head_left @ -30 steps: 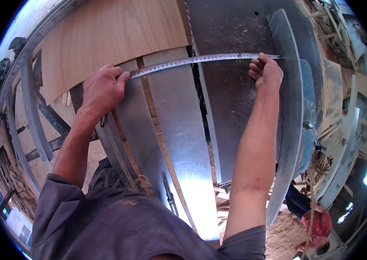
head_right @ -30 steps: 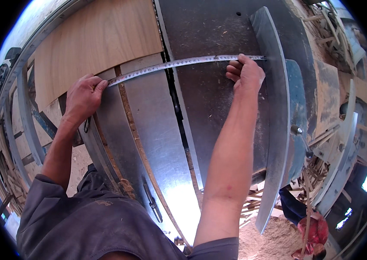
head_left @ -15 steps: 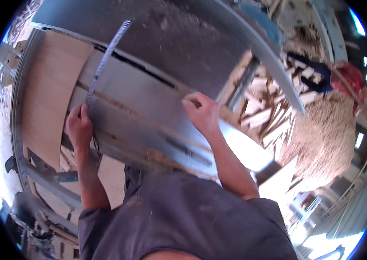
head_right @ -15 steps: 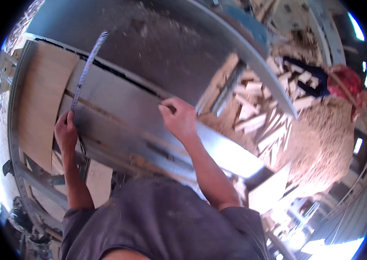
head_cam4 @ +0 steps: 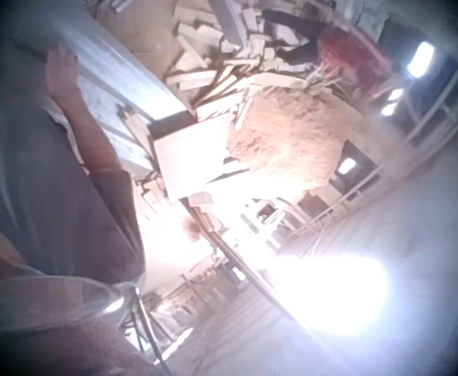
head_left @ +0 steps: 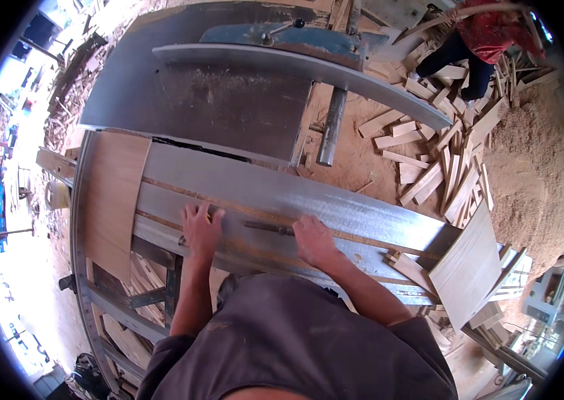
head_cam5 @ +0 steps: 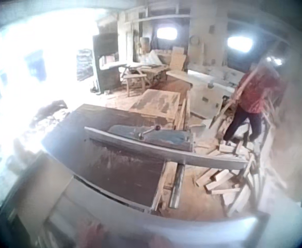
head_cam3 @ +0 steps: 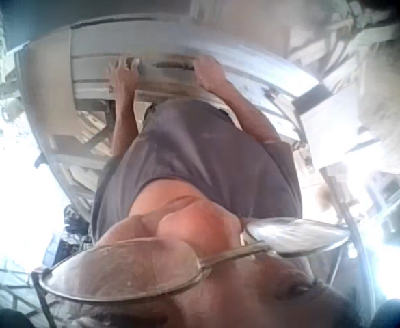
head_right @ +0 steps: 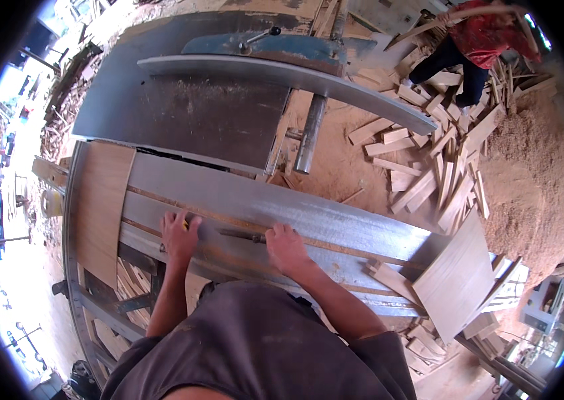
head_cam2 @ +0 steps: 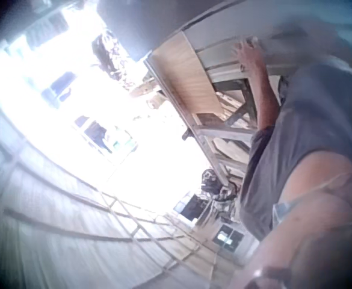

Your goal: The person operates a table saw to cut a rectangular wooden board into smaller pieces. They repeatedly measure the saw fence with a tape measure, adjust the fence position, and feed the board through the saw blade to make precise cuts.

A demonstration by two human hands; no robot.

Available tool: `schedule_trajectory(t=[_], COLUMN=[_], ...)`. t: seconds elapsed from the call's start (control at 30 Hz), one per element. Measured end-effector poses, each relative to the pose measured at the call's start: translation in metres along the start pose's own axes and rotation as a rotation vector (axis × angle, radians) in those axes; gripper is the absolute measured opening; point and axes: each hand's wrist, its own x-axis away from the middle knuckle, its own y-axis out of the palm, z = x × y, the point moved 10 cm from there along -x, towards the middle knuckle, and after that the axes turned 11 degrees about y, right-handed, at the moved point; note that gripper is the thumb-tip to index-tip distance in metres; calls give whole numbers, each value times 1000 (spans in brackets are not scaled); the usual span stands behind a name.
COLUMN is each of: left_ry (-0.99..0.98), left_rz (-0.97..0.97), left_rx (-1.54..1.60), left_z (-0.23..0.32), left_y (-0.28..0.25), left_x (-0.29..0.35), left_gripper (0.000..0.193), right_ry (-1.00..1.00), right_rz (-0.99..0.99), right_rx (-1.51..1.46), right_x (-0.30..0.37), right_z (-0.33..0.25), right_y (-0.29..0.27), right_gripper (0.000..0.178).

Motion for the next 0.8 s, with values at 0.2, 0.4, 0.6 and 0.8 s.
schedule_trajectory(t=[0.2,0.4,0.6,0.8], left_ry=[15,194,324,197], left_rz=[252,405,548,439], left_rx=[90,157,86,-194], left_z=[-20,76,140,140], left_y=[-6,-37,-32,29], left_x=[-11,-214,-417,-472], left_gripper=[46,53,68,49], right_ry=[70,-56,-738,-941], right_rz=[-362,-114,375,294], right_rx=[-931,-523,-337,-311], right_x=[-3,-61,-136,-216], right_z=[54,37,20,42], right_y=[-34,-119,-187,-166], right_gripper=[31,21,26,22])
